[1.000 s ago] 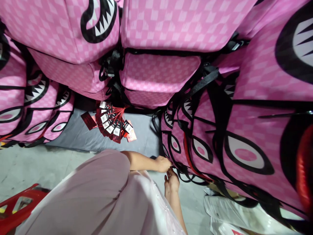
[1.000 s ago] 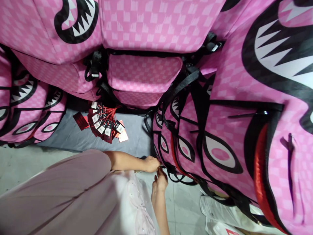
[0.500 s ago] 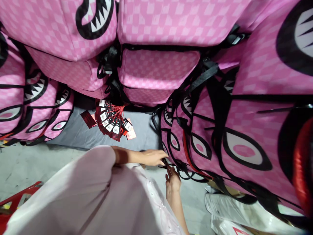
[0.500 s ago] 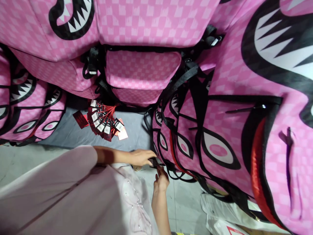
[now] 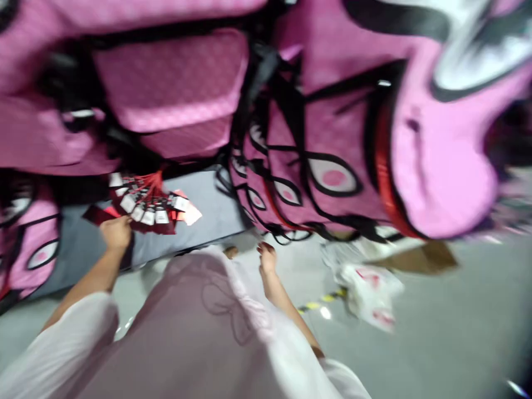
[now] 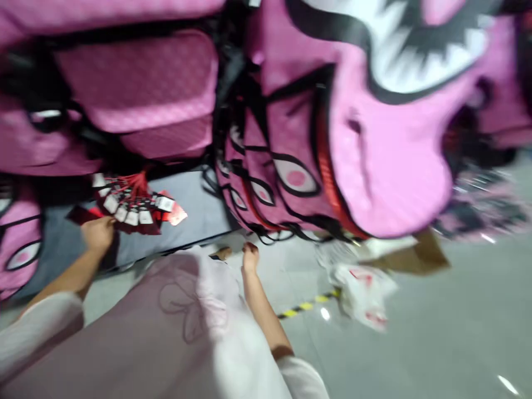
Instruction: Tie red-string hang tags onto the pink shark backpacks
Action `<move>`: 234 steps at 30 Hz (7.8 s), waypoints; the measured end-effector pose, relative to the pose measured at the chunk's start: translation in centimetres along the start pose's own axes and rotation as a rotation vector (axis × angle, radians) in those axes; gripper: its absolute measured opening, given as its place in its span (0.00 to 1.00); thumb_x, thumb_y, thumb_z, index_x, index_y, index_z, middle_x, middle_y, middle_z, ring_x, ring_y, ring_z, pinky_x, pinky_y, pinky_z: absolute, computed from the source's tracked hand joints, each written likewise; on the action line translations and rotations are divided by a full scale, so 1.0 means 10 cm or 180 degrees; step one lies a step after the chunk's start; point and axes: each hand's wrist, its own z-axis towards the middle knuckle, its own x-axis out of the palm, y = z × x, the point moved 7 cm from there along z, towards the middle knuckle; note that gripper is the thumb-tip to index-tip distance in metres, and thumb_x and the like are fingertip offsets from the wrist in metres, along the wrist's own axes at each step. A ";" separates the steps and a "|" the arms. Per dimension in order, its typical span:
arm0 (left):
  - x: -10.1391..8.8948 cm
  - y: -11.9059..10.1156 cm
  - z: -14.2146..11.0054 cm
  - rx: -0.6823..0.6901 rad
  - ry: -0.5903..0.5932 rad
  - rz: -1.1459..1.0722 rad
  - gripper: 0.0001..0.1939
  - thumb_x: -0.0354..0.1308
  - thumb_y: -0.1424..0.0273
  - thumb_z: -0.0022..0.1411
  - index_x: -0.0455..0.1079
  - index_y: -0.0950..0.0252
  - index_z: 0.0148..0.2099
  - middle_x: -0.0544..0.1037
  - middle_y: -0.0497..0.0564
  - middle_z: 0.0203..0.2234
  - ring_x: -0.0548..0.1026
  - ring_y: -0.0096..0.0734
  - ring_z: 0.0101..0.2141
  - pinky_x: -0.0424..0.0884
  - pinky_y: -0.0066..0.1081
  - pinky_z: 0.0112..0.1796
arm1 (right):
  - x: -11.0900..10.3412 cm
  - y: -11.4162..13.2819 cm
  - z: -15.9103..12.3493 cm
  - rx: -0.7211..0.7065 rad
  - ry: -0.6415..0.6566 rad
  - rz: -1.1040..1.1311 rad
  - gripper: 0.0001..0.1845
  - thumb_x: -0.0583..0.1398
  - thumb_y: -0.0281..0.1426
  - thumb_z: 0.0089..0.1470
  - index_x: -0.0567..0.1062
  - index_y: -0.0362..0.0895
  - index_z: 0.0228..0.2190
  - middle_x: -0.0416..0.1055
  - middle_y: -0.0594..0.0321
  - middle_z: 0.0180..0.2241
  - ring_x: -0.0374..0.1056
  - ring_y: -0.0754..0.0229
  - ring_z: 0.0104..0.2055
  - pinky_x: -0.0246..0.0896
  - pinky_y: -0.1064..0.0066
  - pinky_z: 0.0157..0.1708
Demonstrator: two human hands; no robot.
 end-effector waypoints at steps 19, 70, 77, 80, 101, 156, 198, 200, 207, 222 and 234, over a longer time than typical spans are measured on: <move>0.31 -3.73 -0.14 0.2783 0.1731 -0.0552 0.16 0.50 0.69 0.65 0.75 0.56 0.51 0.80 0.52 0.45 0.78 0.39 0.44 0.71 0.32 0.41 | 0.04 1.14 -0.12 -0.1440 -0.0684 -0.1586 0.11 0.53 0.38 0.55 0.71 0.46 0.32 0.72 0.64 0.25 0.67 0.59 0.28 0.58 0.70 0.31; 0.62 -4.08 -0.60 0.3586 0.1097 -0.1521 0.09 0.55 0.69 0.61 0.76 0.54 0.33 0.75 0.53 0.36 0.72 0.29 0.35 0.65 0.28 0.33 | 0.25 0.80 0.06 -0.0176 0.1782 0.0374 0.13 0.69 0.41 0.36 0.73 0.54 0.26 0.68 0.64 0.25 0.64 0.61 0.19 0.59 0.68 0.11; 0.55 -4.12 -0.85 0.4134 0.1130 -0.1631 0.09 0.54 0.69 0.65 0.74 0.62 0.34 0.78 0.53 0.38 0.73 0.31 0.39 0.66 0.29 0.36 | -0.10 0.68 0.02 0.0128 0.1614 0.0321 0.23 0.74 0.39 0.27 0.76 0.46 0.29 0.68 0.70 0.25 0.60 0.70 0.21 0.60 0.76 0.17; 0.77 -4.16 -0.78 0.3216 0.2163 -0.2166 0.07 0.59 0.64 0.62 0.74 0.61 0.38 0.80 0.46 0.35 0.75 0.25 0.35 0.65 0.23 0.30 | -0.08 0.71 0.04 0.0102 0.1582 0.0465 0.22 0.74 0.39 0.28 0.75 0.46 0.28 0.68 0.70 0.25 0.60 0.70 0.22 0.59 0.77 0.18; 0.96 -4.13 -0.81 0.2102 0.2749 -0.1619 0.09 0.60 0.64 0.60 0.77 0.61 0.40 0.82 0.46 0.32 0.78 0.29 0.40 0.65 0.24 0.32 | -0.09 0.55 0.02 -0.0325 0.0536 0.0860 0.25 0.72 0.40 0.27 0.75 0.44 0.31 0.76 0.65 0.29 0.69 0.66 0.26 0.64 0.76 0.23; 0.48 -4.19 -0.64 0.2966 0.0860 -0.1288 0.14 0.51 0.65 0.67 0.77 0.61 0.45 0.74 0.57 0.42 0.70 0.38 0.43 0.66 0.31 0.40 | -0.08 0.82 -0.03 0.0092 0.0968 0.1457 0.11 0.67 0.32 0.35 0.74 0.42 0.25 0.67 0.70 0.20 0.58 0.70 0.20 0.51 0.77 0.20; 0.81 -4.18 -0.67 0.2403 0.2337 -0.1531 0.11 0.55 0.67 0.63 0.78 0.60 0.40 0.82 0.49 0.32 0.76 0.31 0.33 0.64 0.26 0.34 | 0.10 0.78 -0.08 -0.0576 0.0412 0.1681 0.16 0.67 0.39 0.34 0.74 0.43 0.27 0.72 0.66 0.27 0.64 0.62 0.32 0.60 0.69 0.37; 0.80 -4.19 -0.67 0.2382 0.2323 -0.1440 0.10 0.55 0.67 0.63 0.78 0.60 0.39 0.81 0.49 0.31 0.76 0.31 0.32 0.63 0.26 0.33 | 0.10 0.79 -0.09 -0.0629 0.0400 0.1615 0.15 0.66 0.39 0.36 0.74 0.43 0.27 0.72 0.65 0.28 0.64 0.62 0.32 0.61 0.68 0.37; 0.79 -4.23 -0.65 0.2197 0.2286 -0.1172 0.07 0.58 0.67 0.60 0.75 0.62 0.37 0.80 0.49 0.29 0.74 0.31 0.31 0.62 0.26 0.31 | 0.04 0.86 -0.14 -0.0965 0.0241 0.1340 0.13 0.65 0.39 0.38 0.75 0.43 0.26 0.73 0.63 0.28 0.65 0.60 0.34 0.61 0.67 0.39; 0.75 -4.23 -0.67 0.1967 0.2073 -0.1024 0.06 0.57 0.70 0.58 0.75 0.63 0.35 0.81 0.53 0.31 0.77 0.38 0.34 0.62 0.29 0.32 | 0.00 0.91 -0.15 -0.1172 0.0057 0.0987 0.12 0.63 0.39 0.41 0.75 0.43 0.26 0.74 0.60 0.29 0.67 0.57 0.34 0.61 0.66 0.39; 0.62 -4.22 -0.72 0.2155 0.2152 -0.0958 0.08 0.53 0.69 0.64 0.74 0.59 0.41 0.81 0.50 0.35 0.77 0.35 0.38 0.65 0.29 0.36 | 0.03 0.89 -0.17 -0.1009 0.0047 0.1488 0.13 0.65 0.38 0.36 0.75 0.42 0.24 0.74 0.63 0.26 0.65 0.59 0.32 0.60 0.66 0.38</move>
